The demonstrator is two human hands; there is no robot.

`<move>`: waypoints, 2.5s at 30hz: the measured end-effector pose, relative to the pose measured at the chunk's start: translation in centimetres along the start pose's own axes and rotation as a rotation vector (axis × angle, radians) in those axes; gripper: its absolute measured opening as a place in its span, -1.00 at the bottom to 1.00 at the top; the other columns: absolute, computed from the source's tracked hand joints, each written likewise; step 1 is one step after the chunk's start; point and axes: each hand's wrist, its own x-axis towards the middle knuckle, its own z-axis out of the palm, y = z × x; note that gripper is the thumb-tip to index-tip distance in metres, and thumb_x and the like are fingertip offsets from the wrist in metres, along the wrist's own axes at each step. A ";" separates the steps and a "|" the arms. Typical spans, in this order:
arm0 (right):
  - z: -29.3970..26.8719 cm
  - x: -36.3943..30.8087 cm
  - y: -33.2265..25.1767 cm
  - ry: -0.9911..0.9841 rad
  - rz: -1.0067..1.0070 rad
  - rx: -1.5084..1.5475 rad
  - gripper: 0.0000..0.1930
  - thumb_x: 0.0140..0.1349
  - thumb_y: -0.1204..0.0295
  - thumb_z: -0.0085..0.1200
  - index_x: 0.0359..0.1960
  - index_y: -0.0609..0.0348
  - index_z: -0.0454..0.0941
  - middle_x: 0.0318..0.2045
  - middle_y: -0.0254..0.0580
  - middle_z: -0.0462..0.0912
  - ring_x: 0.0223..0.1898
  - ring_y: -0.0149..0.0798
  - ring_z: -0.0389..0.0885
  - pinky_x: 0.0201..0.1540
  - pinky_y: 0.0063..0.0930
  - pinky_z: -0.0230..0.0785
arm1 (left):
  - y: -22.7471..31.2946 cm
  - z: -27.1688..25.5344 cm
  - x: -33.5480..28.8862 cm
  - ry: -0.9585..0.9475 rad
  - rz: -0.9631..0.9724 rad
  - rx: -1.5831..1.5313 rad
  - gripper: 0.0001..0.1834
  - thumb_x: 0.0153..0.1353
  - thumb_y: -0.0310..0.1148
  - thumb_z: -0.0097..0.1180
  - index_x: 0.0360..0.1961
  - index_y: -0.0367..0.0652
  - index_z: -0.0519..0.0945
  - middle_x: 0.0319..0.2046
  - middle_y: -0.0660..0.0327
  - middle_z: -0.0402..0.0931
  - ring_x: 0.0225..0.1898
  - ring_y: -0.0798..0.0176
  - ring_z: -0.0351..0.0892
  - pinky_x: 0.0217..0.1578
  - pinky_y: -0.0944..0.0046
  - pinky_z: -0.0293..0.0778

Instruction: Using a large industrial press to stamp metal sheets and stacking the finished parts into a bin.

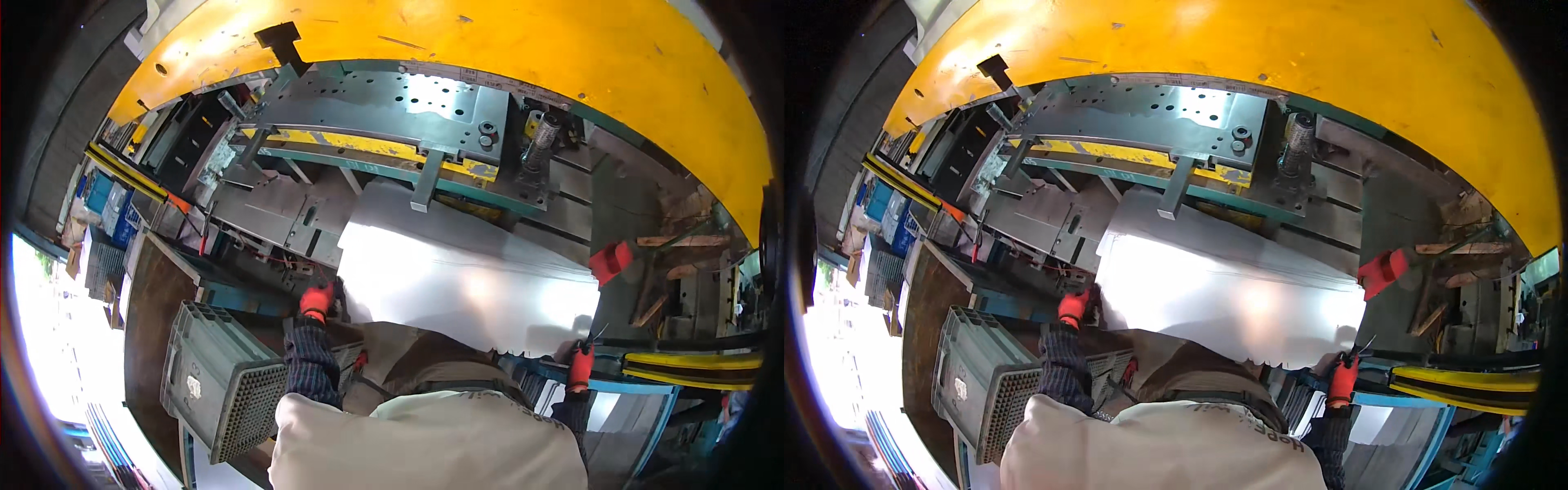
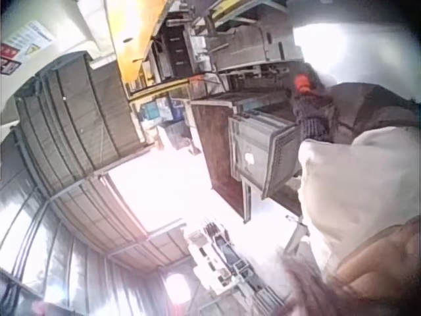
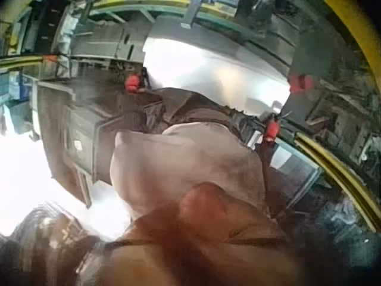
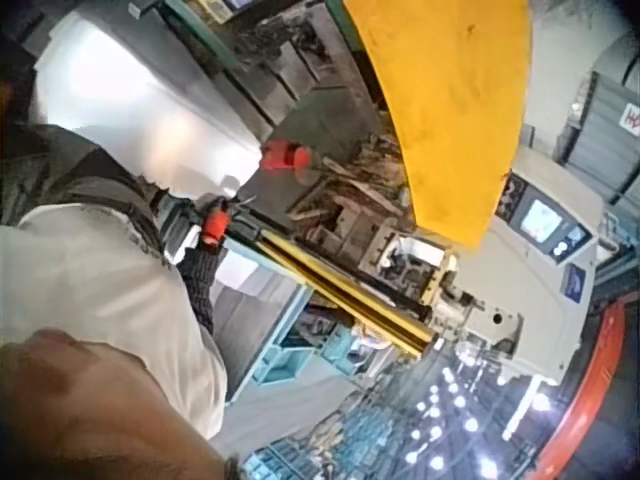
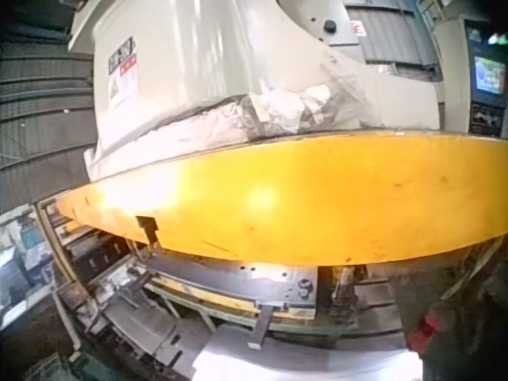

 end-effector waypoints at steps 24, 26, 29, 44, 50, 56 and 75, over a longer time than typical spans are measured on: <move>0.7 -4.0 -10.6 0.022 -0.088 -0.431 -0.47 0.00 0.24 -0.10 -0.03 0.33 0.16 -0.04 0.15 0.24 -0.01 0.02 0.22 0.00 -0.32 0.11 | -6.1 1.6 0.2 -0.492 -0.032 -0.213 -0.38 -0.09 0.18 -0.07 -0.39 -0.26 0.52 -0.56 0.21 0.46 -0.46 0.34 0.39 -0.42 0.32 0.30; 1.1 -3.9 -9.5 0.065 -0.113 -0.528 -0.42 -0.01 0.22 -0.09 0.00 0.34 0.11 0.00 0.12 0.20 0.02 0.00 0.19 0.01 -0.32 0.11 | -7.0 2.8 0.3 -0.479 0.084 -0.162 -0.38 -0.10 0.20 -0.08 -0.45 -0.24 0.54 -0.55 0.25 0.46 -0.47 0.42 0.35 -0.44 0.34 0.27; 0.3 -3.8 -10.4 0.107 -0.118 -0.514 -0.44 -0.03 0.19 -0.08 -0.04 0.31 0.16 -0.04 0.12 0.24 0.00 -0.01 0.23 -0.03 -0.31 0.14 | -6.8 2.9 0.9 -0.617 0.072 -0.176 -0.37 -0.10 0.22 -0.10 -0.43 -0.23 0.54 -0.58 0.27 0.44 -0.50 0.40 0.36 -0.49 0.36 0.26; 0.1 -4.7 -7.1 0.134 -0.156 -0.048 -0.52 -0.12 0.24 0.05 -0.14 0.20 0.31 -0.20 0.01 0.42 -0.13 -0.06 0.36 -0.13 -0.36 0.21 | 2.3 1.9 -3.5 -0.389 0.124 -0.440 -0.49 0.11 0.05 -0.27 -0.83 -0.05 0.24 -0.84 0.44 0.10 -0.75 0.49 0.04 -0.72 0.37 -0.05; -1.7 -7.2 -8.8 -0.067 0.086 0.208 -0.68 -0.08 0.32 0.03 -0.25 0.18 0.39 -0.36 -0.25 0.45 -0.28 -0.35 0.38 -0.24 -0.54 0.21 | -0.1 2.1 -1.2 -0.340 0.226 -0.368 -0.47 0.13 0.03 -0.30 -0.86 -0.07 0.27 -0.88 0.40 0.14 -0.81 0.46 0.08 -0.77 0.35 -0.01; -1.9 -0.9 -4.9 -0.278 -0.111 0.190 -0.74 0.04 0.31 -0.12 -0.31 0.21 0.43 -0.37 -0.24 0.47 -0.27 -0.34 0.38 -0.19 -0.51 0.18 | 2.4 2.1 -2.0 -0.333 -0.011 -0.325 -0.45 0.14 0.02 -0.31 -0.86 -0.09 0.29 -0.89 0.40 0.16 -0.81 0.45 0.10 -0.78 0.31 -0.01; 0.0 -8.7 -12.2 0.108 0.118 -0.358 -0.57 -0.03 0.00 -0.13 -0.44 0.17 0.43 -0.51 -0.02 0.48 -0.37 -0.01 0.43 -0.33 -0.28 0.23 | -2.3 3.6 1.7 -0.447 0.477 -0.776 -0.40 0.16 0.01 -0.38 0.00 -0.34 0.19 -0.02 0.12 0.22 -0.02 0.27 0.18 0.02 0.33 0.05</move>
